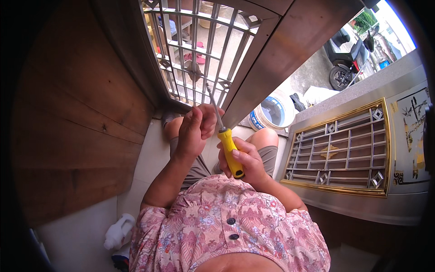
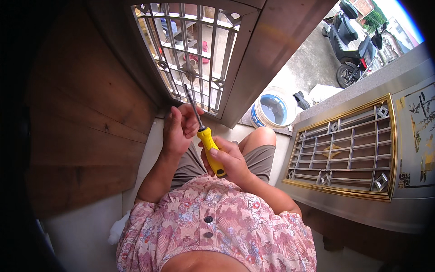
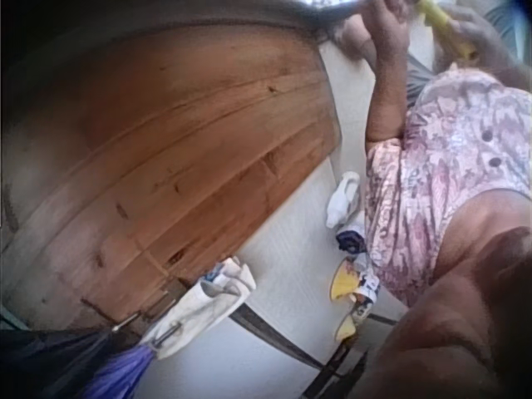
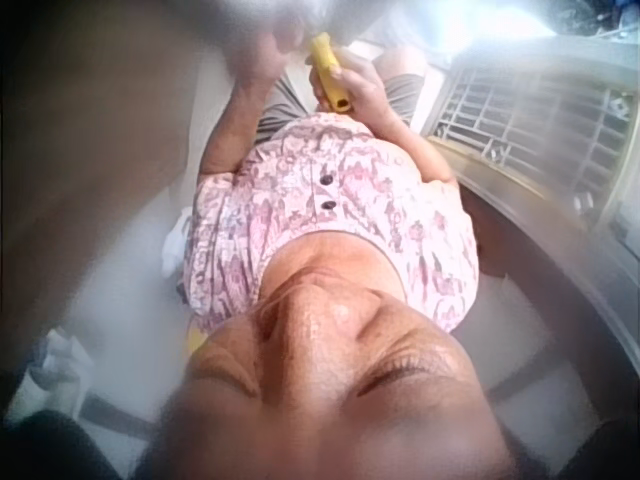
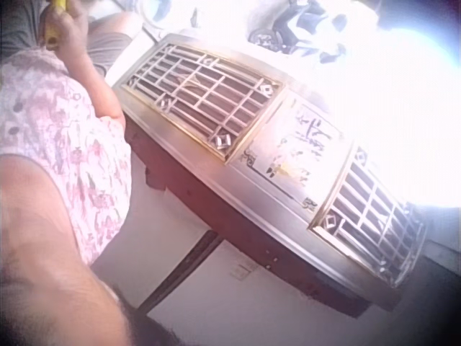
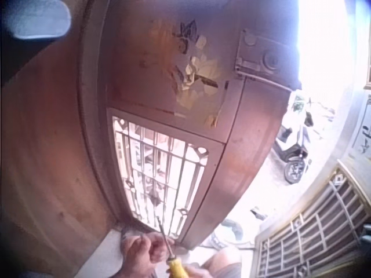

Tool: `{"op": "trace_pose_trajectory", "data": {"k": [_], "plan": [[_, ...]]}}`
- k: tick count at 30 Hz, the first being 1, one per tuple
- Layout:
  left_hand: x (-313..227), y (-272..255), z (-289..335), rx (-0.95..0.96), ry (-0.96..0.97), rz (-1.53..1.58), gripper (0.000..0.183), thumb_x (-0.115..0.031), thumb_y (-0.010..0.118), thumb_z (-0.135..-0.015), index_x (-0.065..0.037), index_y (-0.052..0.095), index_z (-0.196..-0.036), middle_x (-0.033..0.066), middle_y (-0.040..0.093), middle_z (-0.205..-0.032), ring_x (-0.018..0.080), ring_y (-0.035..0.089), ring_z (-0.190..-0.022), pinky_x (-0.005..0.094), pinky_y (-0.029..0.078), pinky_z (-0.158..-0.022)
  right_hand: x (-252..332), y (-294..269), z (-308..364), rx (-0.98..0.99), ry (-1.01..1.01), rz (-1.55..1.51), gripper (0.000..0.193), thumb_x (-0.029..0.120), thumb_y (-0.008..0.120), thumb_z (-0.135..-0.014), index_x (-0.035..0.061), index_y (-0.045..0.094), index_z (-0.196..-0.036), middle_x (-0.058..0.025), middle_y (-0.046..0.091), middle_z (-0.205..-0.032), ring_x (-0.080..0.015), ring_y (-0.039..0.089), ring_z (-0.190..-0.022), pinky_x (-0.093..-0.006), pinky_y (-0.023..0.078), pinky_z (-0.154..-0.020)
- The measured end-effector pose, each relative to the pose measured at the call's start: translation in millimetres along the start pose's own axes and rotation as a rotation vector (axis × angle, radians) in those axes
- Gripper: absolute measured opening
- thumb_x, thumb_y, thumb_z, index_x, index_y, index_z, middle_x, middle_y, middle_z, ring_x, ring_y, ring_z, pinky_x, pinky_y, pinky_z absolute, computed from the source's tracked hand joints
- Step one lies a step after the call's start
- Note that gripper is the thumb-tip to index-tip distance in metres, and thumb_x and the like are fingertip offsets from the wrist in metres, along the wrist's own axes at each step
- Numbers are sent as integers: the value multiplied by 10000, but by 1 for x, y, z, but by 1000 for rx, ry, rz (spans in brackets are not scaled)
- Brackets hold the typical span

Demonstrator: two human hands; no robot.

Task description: The person unscrews and tightens screws on a metal door frame using a screwdriver.

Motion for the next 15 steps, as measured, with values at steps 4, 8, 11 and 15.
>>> {"op": "trace_pose_trajectory", "data": {"k": [4, 8, 11, 15], "plan": [[41, -5, 34, 28, -120, -145, 704, -645, 448, -859, -16, 537, -1161, -90, 317, -637, -3, 239, -504, 169, 177, -434, -1, -20, 2, -281, -329, 450, 265, 174, 525, -893, -27, 543, -1065, -109, 566, -938, -182, 565, -805, -263, 443, -741], [62, 8, 51, 53, -108, -137, 808, -629, 618, -763, -10, 443, -1252, -55, 486, -741, 50, 452, -610, 201, 367, -525, -5, -31, 3, -561, -390, 605, 178, 131, 595, -836, 11, 639, -961, -119, 557, -1049, -221, 513, -987, -316, 390, -874], [78, -2, 56, 28, 126, -461, 730, -475, 756, -728, -27, 445, -1213, -6, 567, -802, 106, 551, -734, 254, 454, -646, -11, -34, 0, -554, -446, 719, 219, 161, 629, -819, 47, 671, -1001, -101, 571, -1064, -230, 506, -1007, -326, 365, -904], [78, -26, 62, -14, -164, -779, 566, -390, 808, -690, -56, 530, -1052, 32, 560, -733, 106, 545, -711, 279, 458, -641, -18, -37, 1, -521, -355, 654, 232, 183, 636, -826, 53, 671, -1015, -98, 578, -1076, -208, 519, -966, -314, 370, -886]]}}
Point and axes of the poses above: each hand's wrist, its own z-axis away from the middle knuckle, its own y-axis out of the palm, x = y × z, the point moved 6 cm from there along -z, towards the middle knuckle
